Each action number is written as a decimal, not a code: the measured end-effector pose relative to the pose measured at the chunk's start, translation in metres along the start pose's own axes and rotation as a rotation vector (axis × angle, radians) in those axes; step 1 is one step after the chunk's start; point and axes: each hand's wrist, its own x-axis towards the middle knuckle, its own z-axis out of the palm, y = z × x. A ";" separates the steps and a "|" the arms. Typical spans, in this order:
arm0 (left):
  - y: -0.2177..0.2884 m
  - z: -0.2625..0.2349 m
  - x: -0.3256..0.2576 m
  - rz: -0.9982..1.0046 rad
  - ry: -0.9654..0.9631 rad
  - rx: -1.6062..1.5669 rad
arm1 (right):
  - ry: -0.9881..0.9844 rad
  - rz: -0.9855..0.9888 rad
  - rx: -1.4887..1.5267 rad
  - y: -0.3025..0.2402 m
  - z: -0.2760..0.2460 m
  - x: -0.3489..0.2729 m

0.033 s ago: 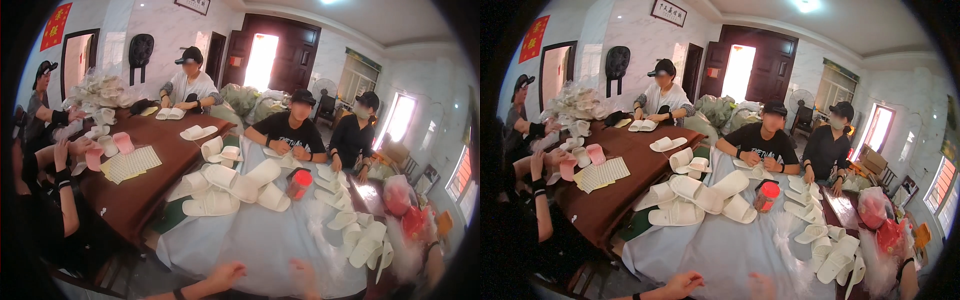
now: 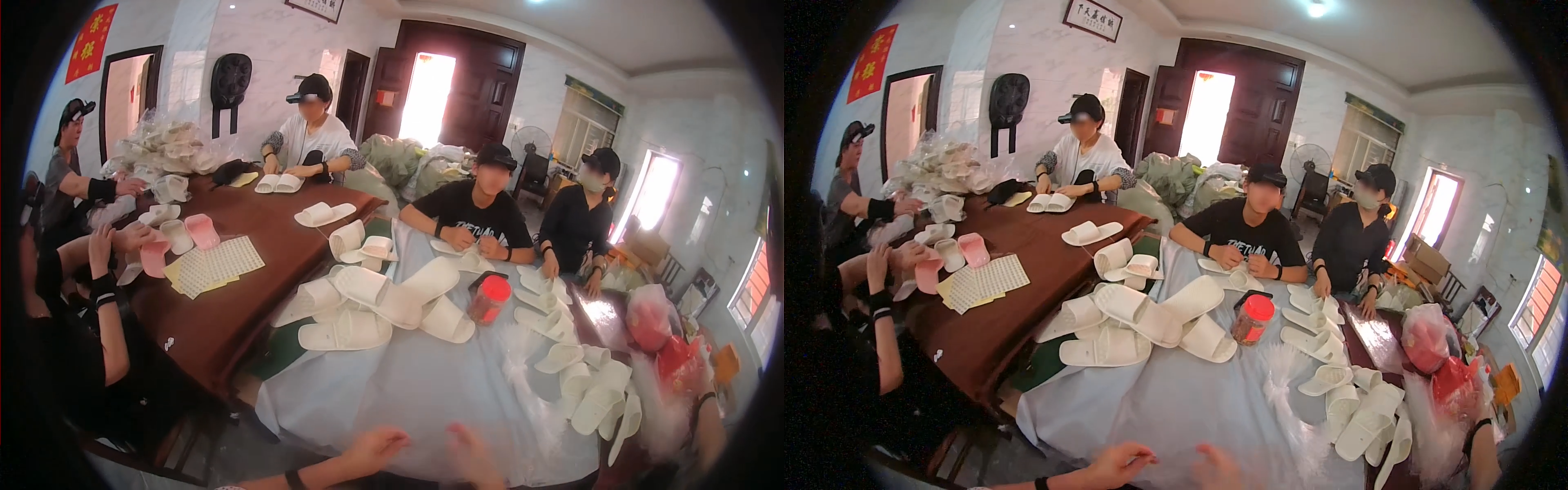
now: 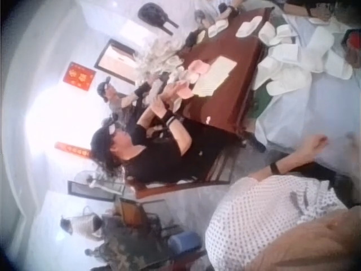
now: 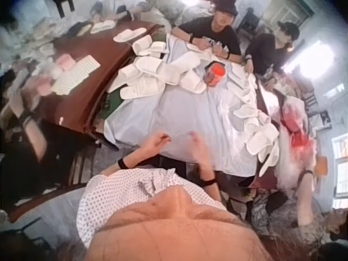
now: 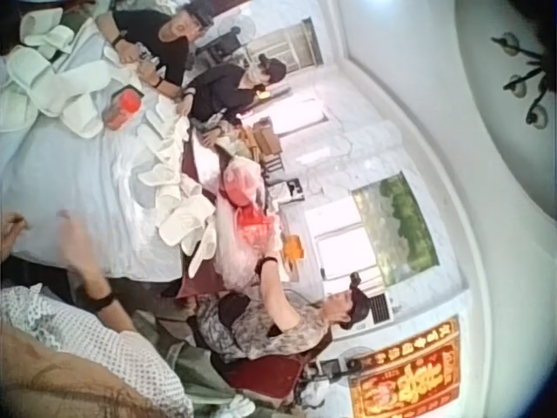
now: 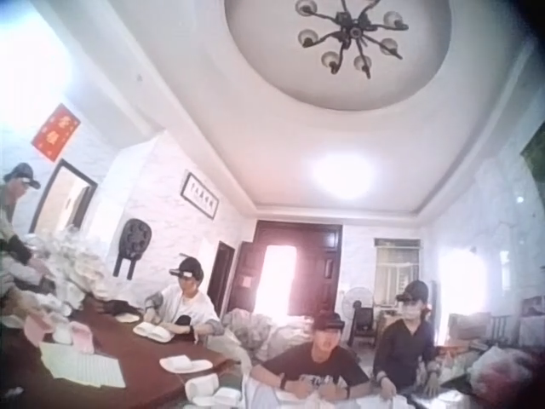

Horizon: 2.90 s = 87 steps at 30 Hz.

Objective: The recorder and several other workers are assembling and tagging slippers at tables.

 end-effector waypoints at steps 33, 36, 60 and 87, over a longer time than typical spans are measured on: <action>0.008 -0.039 -0.036 -0.675 -0.743 -1.014 | 0.089 1.073 1.500 -0.059 0.015 0.037; -0.006 -0.042 -0.043 -0.691 -0.634 -0.901 | 0.004 1.018 1.642 -0.067 -0.012 0.041; -0.001 -0.028 0.009 -0.159 0.242 -0.224 | 0.157 0.288 2.241 -0.044 -0.107 0.013; 0.019 0.053 0.013 -0.638 -0.675 -1.627 | 0.011 0.593 1.465 -0.114 -0.086 0.074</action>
